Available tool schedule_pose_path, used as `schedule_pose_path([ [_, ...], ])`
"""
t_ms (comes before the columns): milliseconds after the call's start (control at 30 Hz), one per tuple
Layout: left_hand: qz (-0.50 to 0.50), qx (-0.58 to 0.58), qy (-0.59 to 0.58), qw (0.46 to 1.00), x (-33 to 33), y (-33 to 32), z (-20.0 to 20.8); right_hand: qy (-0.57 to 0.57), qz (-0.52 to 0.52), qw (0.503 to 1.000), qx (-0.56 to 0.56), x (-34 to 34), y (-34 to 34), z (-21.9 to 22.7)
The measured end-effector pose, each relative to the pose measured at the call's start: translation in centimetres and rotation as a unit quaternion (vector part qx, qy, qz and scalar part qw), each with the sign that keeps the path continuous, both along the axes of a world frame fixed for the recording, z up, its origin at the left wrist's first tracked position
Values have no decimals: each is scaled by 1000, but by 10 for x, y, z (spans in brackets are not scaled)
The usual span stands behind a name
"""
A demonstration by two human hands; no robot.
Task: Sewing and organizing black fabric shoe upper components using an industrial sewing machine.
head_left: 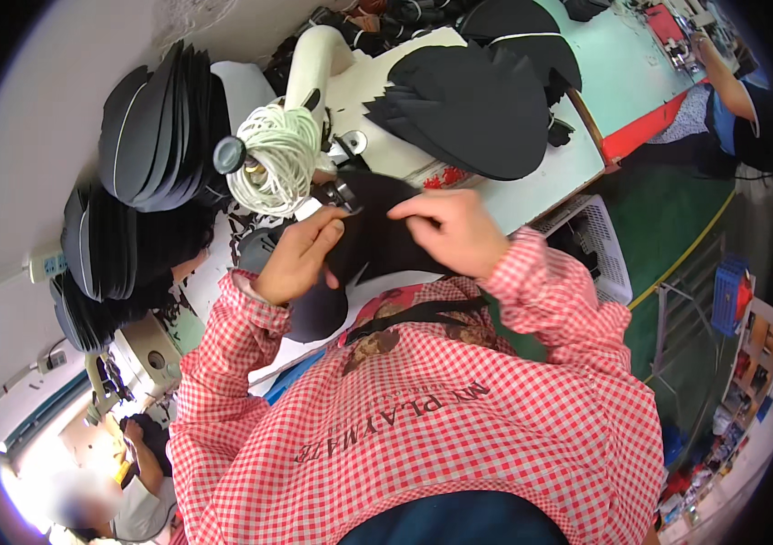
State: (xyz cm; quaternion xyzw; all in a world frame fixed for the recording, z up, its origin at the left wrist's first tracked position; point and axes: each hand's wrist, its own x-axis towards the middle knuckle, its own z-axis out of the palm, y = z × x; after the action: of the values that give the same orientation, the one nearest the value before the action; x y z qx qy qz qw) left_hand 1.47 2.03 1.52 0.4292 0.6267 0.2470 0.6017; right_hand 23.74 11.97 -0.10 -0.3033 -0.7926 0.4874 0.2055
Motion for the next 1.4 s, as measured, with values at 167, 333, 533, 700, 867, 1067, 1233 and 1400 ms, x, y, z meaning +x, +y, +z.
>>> schedule_pose_path([
  [167, -22, -36, -105, 994, -5, -10, -15, 64, -126, 990, -11, 21, 6, 10],
  [333, -34, -74, 19, 996, -15, 4, -19, 59, -203, 977, 16, 8, -3, 9],
  [533, 15, -2, 252, 968, -15, 15, -18, 55, -161, 984, 48, -27, -15, 3],
  [700, 52, -3, 224, 973, -6, 16, -31, 10, -166, 986, 21, -7, 17, 23],
  [867, -146, 158, 487, 847, -83, -30, -55, 71, -222, 947, 220, 35, 49, 73],
  [1067, -289, 63, 558, 775, -90, -75, -60, -31, -104, 930, 351, 27, 45, 22],
  [1233, -335, -83, 585, 734, -67, -70, -59, -6, 78, 997, 16, 3, -20, -6],
  [1400, -440, -4, 193, 877, -17, -29, 33, 78, 270, 959, -41, 4, -28, -37],
])
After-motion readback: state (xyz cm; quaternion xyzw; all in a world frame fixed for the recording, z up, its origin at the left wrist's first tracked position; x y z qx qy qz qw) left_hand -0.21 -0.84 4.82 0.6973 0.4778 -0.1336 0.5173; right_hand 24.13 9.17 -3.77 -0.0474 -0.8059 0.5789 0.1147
